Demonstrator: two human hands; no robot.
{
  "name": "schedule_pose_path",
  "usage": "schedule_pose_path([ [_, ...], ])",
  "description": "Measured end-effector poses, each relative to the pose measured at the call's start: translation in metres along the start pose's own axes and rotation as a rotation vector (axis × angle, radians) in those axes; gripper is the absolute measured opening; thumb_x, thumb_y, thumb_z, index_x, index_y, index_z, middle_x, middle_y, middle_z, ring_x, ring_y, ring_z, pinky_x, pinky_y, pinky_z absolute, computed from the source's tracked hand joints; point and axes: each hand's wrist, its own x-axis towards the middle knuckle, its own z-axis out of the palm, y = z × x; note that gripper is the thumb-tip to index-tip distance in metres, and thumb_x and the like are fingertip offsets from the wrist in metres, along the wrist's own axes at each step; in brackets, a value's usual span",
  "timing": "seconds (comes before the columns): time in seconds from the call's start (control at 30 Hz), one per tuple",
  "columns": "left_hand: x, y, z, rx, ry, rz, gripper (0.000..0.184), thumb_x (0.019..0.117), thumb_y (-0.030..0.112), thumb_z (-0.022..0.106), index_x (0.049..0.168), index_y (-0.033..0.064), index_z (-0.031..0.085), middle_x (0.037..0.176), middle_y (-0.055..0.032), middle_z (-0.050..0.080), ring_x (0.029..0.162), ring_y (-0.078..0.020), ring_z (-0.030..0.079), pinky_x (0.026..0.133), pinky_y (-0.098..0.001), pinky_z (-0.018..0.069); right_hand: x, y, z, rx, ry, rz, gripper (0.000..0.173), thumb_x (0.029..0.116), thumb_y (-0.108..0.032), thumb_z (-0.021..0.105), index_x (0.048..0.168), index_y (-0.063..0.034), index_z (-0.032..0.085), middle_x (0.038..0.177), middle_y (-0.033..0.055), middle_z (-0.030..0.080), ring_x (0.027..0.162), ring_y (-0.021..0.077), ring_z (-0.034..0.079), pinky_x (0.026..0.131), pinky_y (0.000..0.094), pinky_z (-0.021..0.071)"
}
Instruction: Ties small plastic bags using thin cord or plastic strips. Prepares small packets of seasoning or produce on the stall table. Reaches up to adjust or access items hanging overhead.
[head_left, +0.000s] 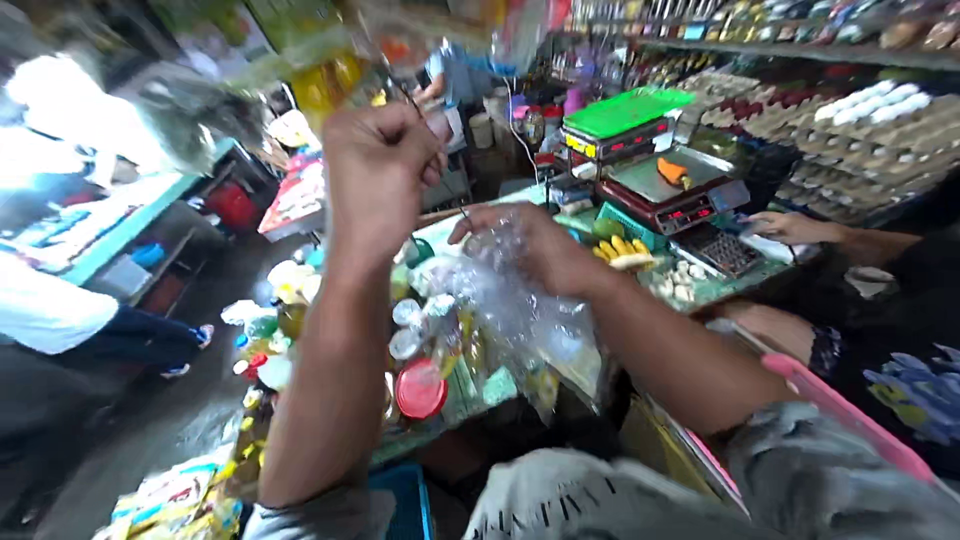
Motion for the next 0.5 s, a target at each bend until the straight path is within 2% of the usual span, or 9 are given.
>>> schedule_pose_path([
  [0.03,-0.004,0.005,0.001,-0.002,0.012,-0.003,0.022,0.0997,0.01,0.062,0.079,0.0083,0.066,0.07,0.0021,0.067,0.059,-0.0077,0.063,0.057,-0.0254,0.056,-0.003,0.002,0.006,0.031,0.057,0.001,0.028,0.0923,-0.004,0.06,0.118,-0.0074,0.068,0.093,0.0047,0.07,0.076,0.0103,0.065,0.065,0.0294,0.0574],
  [0.1,-0.006,0.018,-0.002,0.016,0.007,-0.018,0.021,0.101,0.014,0.062,0.082,0.0064,0.068,0.071,-0.004,0.068,0.057,-0.0124,0.063,0.053,-0.0283,0.0557,0.002,0.001,0.009,0.081,0.127,-0.072,0.028,0.0976,-0.006,0.057,0.123,-0.0064,0.069,0.102,0.0022,0.072,0.09,0.0073,0.067,0.083,0.0279,0.0585],
  [0.13,-0.002,0.024,-0.003,0.01,-0.002,-0.026,0.022,0.1012,0.014,0.063,0.082,0.0055,0.068,0.074,-0.0053,0.069,0.06,-0.014,0.064,0.057,-0.0304,0.0568,0.005,-0.003,0.011,0.103,0.176,-0.126,0.027,0.0996,-0.007,0.056,0.122,-0.005,0.07,0.104,0.0019,0.072,0.093,0.0061,0.067,0.086,0.0262,0.058],
  [0.2,0.012,0.04,-0.005,-0.032,0.015,-0.015,0.022,0.1002,0.011,0.064,0.08,0.0038,0.071,0.074,-0.0049,0.07,0.063,-0.013,0.065,0.062,-0.0294,0.0573,0.014,-0.018,0.012,0.104,0.294,-0.26,0.025,0.1017,-0.009,0.056,0.121,-0.0034,0.071,0.109,0.0019,0.073,0.096,0.0048,0.068,0.089,0.0237,0.0578],
  [0.27,0.025,0.064,-0.008,0.011,0.021,0.037,0.023,0.1017,0.013,0.063,0.083,0.0035,0.07,0.073,-0.0048,0.068,0.063,-0.0121,0.063,0.062,-0.0287,0.0556,0.023,-0.039,0.008,0.053,0.392,-0.382,0.024,0.1015,-0.008,0.057,0.119,-0.0024,0.072,0.111,0.0026,0.074,0.098,0.0048,0.069,0.091,0.0236,0.0578],
  [0.33,0.035,0.1,-0.019,0.303,0.033,0.134,0.025,0.1044,0.025,0.061,0.091,0.0079,0.073,0.075,-0.0025,0.07,0.064,-0.0119,0.065,0.061,-0.0319,0.0574,0.033,-0.065,-0.005,-0.002,0.461,-0.471,0.024,0.0998,-0.006,0.057,0.118,-0.0016,0.072,0.111,0.0037,0.074,0.101,0.0058,0.069,0.093,0.0249,0.0579],
  [0.4,0.032,0.142,-0.032,0.708,0.125,0.293,0.028,0.1054,0.033,0.058,0.099,0.0122,0.076,0.08,-0.0017,0.071,0.068,-0.0147,0.067,0.064,-0.0409,0.0572,0.045,-0.092,-0.021,-0.076,0.539,-0.522,0.022,0.0983,-0.008,0.059,0.115,-0.0026,0.073,0.108,0.0033,0.075,0.098,0.0056,0.07,0.089,0.0255,0.0591],
  [0.47,0.029,0.181,-0.048,0.976,0.178,0.496,0.027,0.1056,0.027,0.056,0.107,0.0086,0.075,0.096,-0.0072,0.073,0.085,-0.0221,0.071,0.075,-0.0491,0.0587,0.054,-0.124,-0.039,-0.17,0.592,-0.528,0.022,0.0978,-0.009,0.061,0.116,-0.0039,0.073,0.107,0.0022,0.075,0.094,0.004,0.07,0.085,0.0255,0.0594],
  [0.5,0.033,0.199,-0.057,1.059,0.153,0.559,0.026,0.1055,0.023,0.055,0.111,0.0069,0.075,0.104,-0.0103,0.073,0.096,-0.026,0.071,0.084,-0.0518,0.057,0.058,-0.141,-0.048,-0.219,0.591,-0.54,0.022,0.0993,-0.01,0.061,0.117,-0.0046,0.073,0.107,0.0022,0.075,0.092,0.0042,0.07,0.084,0.0265,0.0596],
])
